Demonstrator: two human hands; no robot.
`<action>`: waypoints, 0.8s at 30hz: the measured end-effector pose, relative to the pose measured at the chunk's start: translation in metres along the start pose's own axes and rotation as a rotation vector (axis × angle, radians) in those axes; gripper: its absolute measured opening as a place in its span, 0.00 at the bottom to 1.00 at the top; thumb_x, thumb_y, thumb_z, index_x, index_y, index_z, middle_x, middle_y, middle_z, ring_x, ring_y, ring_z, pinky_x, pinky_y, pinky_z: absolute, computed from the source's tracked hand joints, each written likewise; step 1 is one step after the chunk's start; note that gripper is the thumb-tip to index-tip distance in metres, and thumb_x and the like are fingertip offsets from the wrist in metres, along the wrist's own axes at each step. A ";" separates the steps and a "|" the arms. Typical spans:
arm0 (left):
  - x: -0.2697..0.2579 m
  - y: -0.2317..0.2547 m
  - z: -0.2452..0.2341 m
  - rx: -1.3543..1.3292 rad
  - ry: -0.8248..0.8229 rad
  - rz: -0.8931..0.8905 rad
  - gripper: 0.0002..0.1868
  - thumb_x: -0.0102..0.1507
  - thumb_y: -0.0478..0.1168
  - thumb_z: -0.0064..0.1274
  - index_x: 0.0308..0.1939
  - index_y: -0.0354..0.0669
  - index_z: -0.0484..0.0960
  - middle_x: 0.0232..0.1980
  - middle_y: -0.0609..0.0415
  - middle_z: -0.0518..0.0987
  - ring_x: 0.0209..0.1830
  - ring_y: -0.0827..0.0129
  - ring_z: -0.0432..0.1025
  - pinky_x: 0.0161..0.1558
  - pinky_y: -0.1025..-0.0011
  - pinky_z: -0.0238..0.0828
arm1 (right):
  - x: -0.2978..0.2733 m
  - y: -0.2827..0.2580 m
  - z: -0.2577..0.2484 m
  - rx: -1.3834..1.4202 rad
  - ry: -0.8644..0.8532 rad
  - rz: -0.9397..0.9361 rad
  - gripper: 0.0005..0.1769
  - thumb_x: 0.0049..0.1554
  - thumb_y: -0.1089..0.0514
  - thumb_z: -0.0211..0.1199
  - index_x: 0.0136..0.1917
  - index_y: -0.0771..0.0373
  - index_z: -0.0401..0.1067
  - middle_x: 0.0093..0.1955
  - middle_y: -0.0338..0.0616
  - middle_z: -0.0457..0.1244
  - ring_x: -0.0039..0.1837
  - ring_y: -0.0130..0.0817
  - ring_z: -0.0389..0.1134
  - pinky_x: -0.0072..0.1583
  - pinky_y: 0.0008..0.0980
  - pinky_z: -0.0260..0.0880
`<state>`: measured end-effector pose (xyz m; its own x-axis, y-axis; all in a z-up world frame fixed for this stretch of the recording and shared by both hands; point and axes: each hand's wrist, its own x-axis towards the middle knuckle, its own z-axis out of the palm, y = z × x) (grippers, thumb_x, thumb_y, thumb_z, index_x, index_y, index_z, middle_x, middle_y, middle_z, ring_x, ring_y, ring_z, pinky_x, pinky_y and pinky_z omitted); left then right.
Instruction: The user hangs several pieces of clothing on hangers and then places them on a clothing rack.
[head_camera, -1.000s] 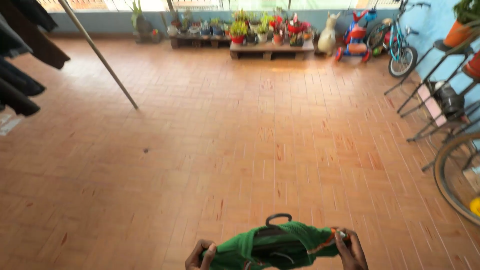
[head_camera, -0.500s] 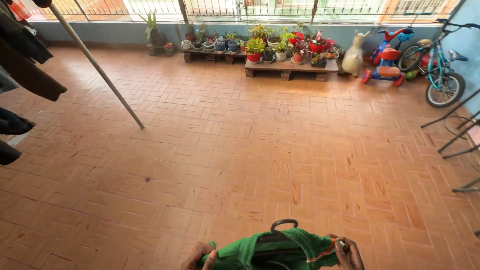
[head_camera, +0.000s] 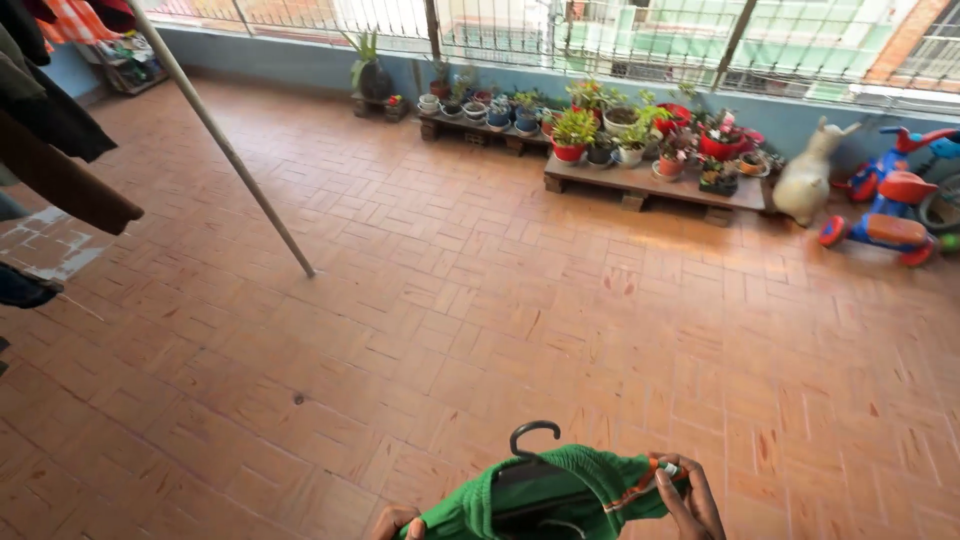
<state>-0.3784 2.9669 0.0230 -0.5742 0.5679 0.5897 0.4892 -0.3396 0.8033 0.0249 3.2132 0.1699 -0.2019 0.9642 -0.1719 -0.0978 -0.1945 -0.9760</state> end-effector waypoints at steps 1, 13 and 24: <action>0.020 0.005 0.006 0.010 0.007 -0.003 0.12 0.60 0.43 0.62 0.28 0.40 0.81 0.28 0.54 0.80 0.28 0.70 0.75 0.37 0.71 0.73 | 0.019 -0.002 0.010 0.000 -0.011 0.006 0.16 0.63 0.61 0.54 0.62 0.70 0.66 0.67 0.55 0.64 0.68 0.38 0.63 0.71 0.41 0.57; 0.295 -0.044 0.042 0.089 0.047 -0.144 0.11 0.59 0.39 0.63 0.26 0.36 0.83 0.28 0.51 0.81 0.31 0.68 0.77 0.39 0.71 0.72 | 0.304 0.016 0.158 0.014 -0.097 -0.081 0.14 0.64 0.60 0.53 0.61 0.70 0.65 0.69 0.59 0.64 0.71 0.39 0.62 0.73 0.41 0.54; 0.424 -0.189 0.032 0.476 -0.065 -0.095 0.17 0.53 0.49 0.69 0.18 0.43 0.83 0.17 0.57 0.71 0.21 0.71 0.70 0.27 0.72 0.66 | 0.504 -0.017 0.312 0.075 -0.304 0.092 0.26 0.61 0.61 0.52 0.72 0.66 0.61 0.73 0.55 0.60 0.74 0.41 0.62 0.71 0.48 0.62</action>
<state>-0.6935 3.2959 0.1184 -0.5959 0.6306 0.4972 0.6912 0.0875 0.7174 -0.3798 3.6465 0.1412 -0.4942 0.8461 -0.1999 -0.1348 -0.3017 -0.9438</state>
